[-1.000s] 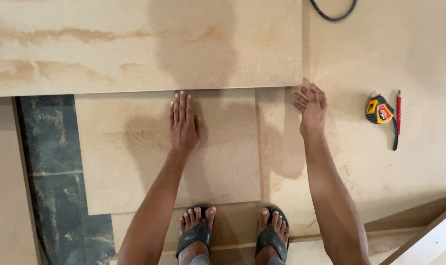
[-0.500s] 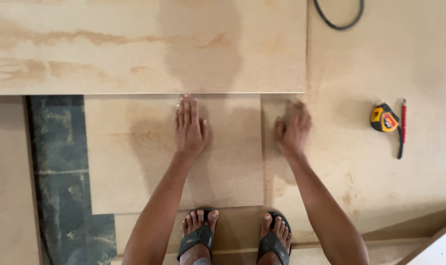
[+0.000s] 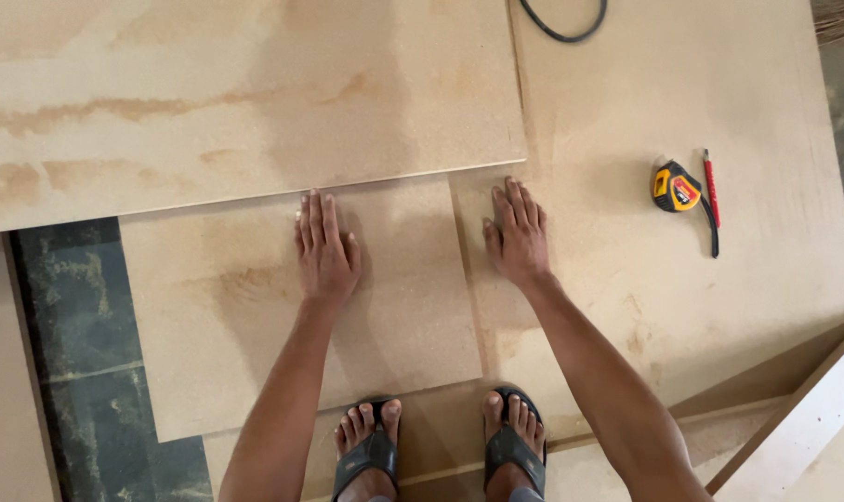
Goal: The person measures and marks a large wooden board using a tape measure and pencil, then uses a circular saw to cut along the marked line. The person also handles a smaller wooden strip, aligning it with the board before cutting.
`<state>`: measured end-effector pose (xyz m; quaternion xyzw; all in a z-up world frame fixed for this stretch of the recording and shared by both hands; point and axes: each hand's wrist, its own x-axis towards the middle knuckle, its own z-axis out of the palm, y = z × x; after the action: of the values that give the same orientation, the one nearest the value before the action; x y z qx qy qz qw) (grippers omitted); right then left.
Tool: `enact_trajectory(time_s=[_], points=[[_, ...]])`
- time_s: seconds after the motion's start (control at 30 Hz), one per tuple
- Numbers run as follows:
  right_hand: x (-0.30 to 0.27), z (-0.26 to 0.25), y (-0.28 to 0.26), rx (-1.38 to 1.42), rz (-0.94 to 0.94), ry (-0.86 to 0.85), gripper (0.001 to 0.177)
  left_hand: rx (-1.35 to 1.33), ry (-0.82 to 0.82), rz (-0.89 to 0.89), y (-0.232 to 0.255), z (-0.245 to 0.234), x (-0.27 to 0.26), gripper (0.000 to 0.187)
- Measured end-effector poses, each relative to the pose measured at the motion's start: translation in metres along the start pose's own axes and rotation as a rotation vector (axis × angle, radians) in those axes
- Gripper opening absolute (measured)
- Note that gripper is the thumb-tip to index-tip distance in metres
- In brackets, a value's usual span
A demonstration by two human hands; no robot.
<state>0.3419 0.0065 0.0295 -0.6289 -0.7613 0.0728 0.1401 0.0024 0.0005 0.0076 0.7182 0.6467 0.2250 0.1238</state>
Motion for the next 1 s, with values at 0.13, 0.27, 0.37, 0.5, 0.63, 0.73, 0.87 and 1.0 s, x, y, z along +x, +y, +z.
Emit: enact_trajectory(time_s=[0.13, 0.27, 0.37, 0.5, 0.63, 0.73, 0.87, 1.0], points=[[0.001, -0.010, -0.006, -0.017, -0.022, -0.008, 0.057, 0.040, -0.032, -0.013, -0.001, -0.001, -0.008, 0.071], [0.023, -0.035, -0.027, 0.105, 0.076, -0.013, 0.080, 0.023, -0.027, 0.005, 0.002, -0.001, -0.015, 0.068], [0.041, -0.051, -0.054, 0.498, 0.144, -0.078, 0.089, 0.041, -0.038, 0.002, 0.002, -0.002, -0.017, 0.063], [0.048, -0.061, -0.090, 0.596, -0.120, 0.004, 0.093, 0.020, -0.037, 0.000, 0.003, -0.002, -0.024, 0.062], [0.053, -0.057, -0.093, 0.628, 0.205, -0.021, 0.099, 0.025, -0.041, -0.025, 0.001, 0.004, -0.025, 0.061], [0.047, -0.045, -0.076, 0.563, 0.131, 0.050, 0.098, 0.041, -0.033, -0.030, -0.002, 0.010, -0.026, 0.063], [0.023, -0.024, -0.050, 0.368, 0.073, 0.064, 0.080, 0.030, -0.023, -0.050, -0.004, 0.022, -0.031, 0.062], [-0.010, -0.008, -0.038, -0.055, 0.036, -0.040, 0.066, 0.002, 0.013, -0.047, -0.005, 0.016, -0.033, 0.060]])
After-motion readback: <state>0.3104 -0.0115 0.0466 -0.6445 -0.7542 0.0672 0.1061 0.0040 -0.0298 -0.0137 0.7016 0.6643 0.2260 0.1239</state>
